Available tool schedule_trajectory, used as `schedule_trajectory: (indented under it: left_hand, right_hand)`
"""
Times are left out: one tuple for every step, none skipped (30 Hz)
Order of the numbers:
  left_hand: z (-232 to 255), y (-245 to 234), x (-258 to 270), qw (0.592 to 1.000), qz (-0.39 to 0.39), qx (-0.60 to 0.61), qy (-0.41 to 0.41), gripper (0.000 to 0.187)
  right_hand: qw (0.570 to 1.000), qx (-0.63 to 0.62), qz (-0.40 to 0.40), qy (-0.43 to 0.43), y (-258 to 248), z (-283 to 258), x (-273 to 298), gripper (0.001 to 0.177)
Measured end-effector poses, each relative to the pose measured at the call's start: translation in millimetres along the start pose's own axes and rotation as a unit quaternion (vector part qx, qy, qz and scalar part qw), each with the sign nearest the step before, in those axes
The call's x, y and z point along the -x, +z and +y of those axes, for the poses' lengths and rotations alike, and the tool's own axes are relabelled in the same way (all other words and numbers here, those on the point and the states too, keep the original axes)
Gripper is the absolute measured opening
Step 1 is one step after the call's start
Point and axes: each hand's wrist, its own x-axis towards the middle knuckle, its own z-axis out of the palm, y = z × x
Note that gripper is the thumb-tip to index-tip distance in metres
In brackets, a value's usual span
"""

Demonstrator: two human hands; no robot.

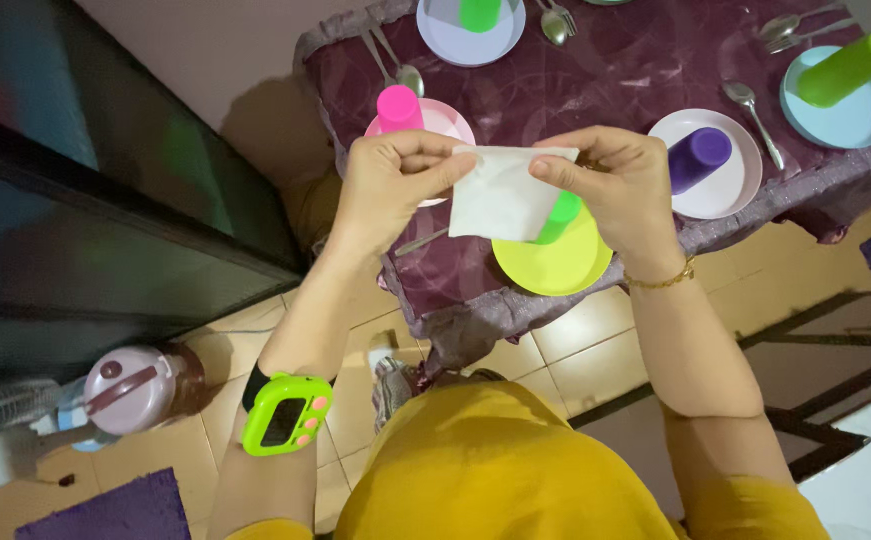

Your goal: The person takes white napkins one by one from a stack and folds them by hand, then places each folded napkin under a purple cup on a plate on the dining table.

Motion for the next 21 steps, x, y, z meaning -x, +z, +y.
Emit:
schedule_trajectory:
  left_hand:
    - [0.6,-7.9,-4.7,1.0,-0.005,0.001,-0.001,0.022]
    - [2.8,-16.9,-10.3,1.0,-0.025,0.001,0.012,0.021]
    - [5.4,-24.8,-15.8,0.999,-0.044,0.002,0.024,0.02]
    - [9.5,-34.5,-18.7,0.999,-0.048,0.0,0.022,0.02]
    - [14.5,-45.0,-21.4,0.998,-0.061,-0.015,0.006,0.018]
    - [19.6,-55.8,-25.5,0.997,-0.075,-0.03,-0.011,0.017]
    - [24.6,-66.4,-30.9,0.996,-0.082,-0.034,-0.014,0.017]
    - [29.9,-77.6,-36.7,0.993,-0.108,-0.051,0.005,0.017]
    - [34.6,-88.8,-41.5,0.988,-0.134,-0.068,0.024,0.017]
    - [37.8,-98.5,-46.0,0.987,-0.144,-0.07,0.023,0.017]
    - [40.6,-108.2,-49.4,0.986,-0.153,-0.062,0.025,0.015]
    - [44.0,-117.9,-54.8,0.985,-0.162,-0.053,0.028,0.014]
    - [47.9,-128.3,-61.0,0.983,-0.171,-0.054,0.029,0.014]
    - [49.7,-137.5,-62.8,0.981,-0.181,-0.057,0.034,0.013]
    - [50.4,-144.8,-64.3,0.979,-0.19,-0.06,0.039,0.013]
    - [51.1,-151.2,-65.9,0.978,-0.195,-0.06,0.035,0.013]
    - [52.3,-157.6,-67.5,0.976,-0.199,-0.075,0.043,0.013]
    - [53.6,-163.8,-68.7,0.974,-0.201,-0.091,0.052,0.013]
    - [54.6,-168.8,-69.0,0.973,-0.205,-0.09,0.05,0.013]
    - [55.7,-171.8,-71.0,0.972,-0.204,-0.106,0.045,0.011]
    - [57.0,-174.1,-73.0,0.971,-0.203,-0.123,0.04,0.011]
  right_hand:
    - [1.0,0.001,0.005,0.0,2.3,-0.2,-4.1,0.015]
    - [1.0,0.007,-0.008,0.012,3.8,-1.0,-9.9,0.017]
    - [0.999,0.012,-0.021,0.024,5.5,-2.0,-16.0,0.019]
    - [1.0,0.01,-0.016,0.024,10.0,-2.2,-21.2,0.019]
    - [0.999,0.015,-0.007,0.042,14.2,-2.6,-26.6,0.017]
    - [0.998,0.018,0.006,0.059,19.2,-1.9,-31.6,0.015]
    - [0.998,0.014,0.013,0.06,24.3,-0.9,-37.0,0.015]
    - [0.999,0.025,0.005,0.045,29.6,-0.1,-41.8,0.015]
    - [0.999,0.036,-0.002,0.03,35.9,1.5,-45.9,0.016]
    - [0.999,0.035,0.008,0.029,41.6,4.0,-49.8,0.016]
    - [0.999,0.027,0.003,0.018,47.7,7.0,-53.5,0.015]
    - [1.0,0.021,-0.002,0.007,53.2,9.0,-58.2,0.015]
    - [1.0,0.022,0.007,0.005,58.0,11.2,-63.6,0.015]
    - [1.0,0.018,0.004,0.005,62.8,14.6,-65.9,0.016]
    - [1.0,0.014,0.001,0.005,67.6,18.4,-67.1,0.018]
    - [1.0,0.014,0.007,0.008,72.6,22.2,-68.7,0.018]
    - [1.0,0.012,0.008,-0.007,77.6,25.4,-69.6,0.018]
    - [1.0,0.011,0.008,-0.022,82.9,28.0,-70.4,0.017]
    - [1.0,0.011,0.012,-0.021,88.2,29.6,-70.1,0.017]
    - [1.0,0.016,0.019,-0.01,91.8,29.6,-70.4,0.018]
    - [0.999,0.021,0.026,0.001,95.2,28.7,-70.7,0.019]
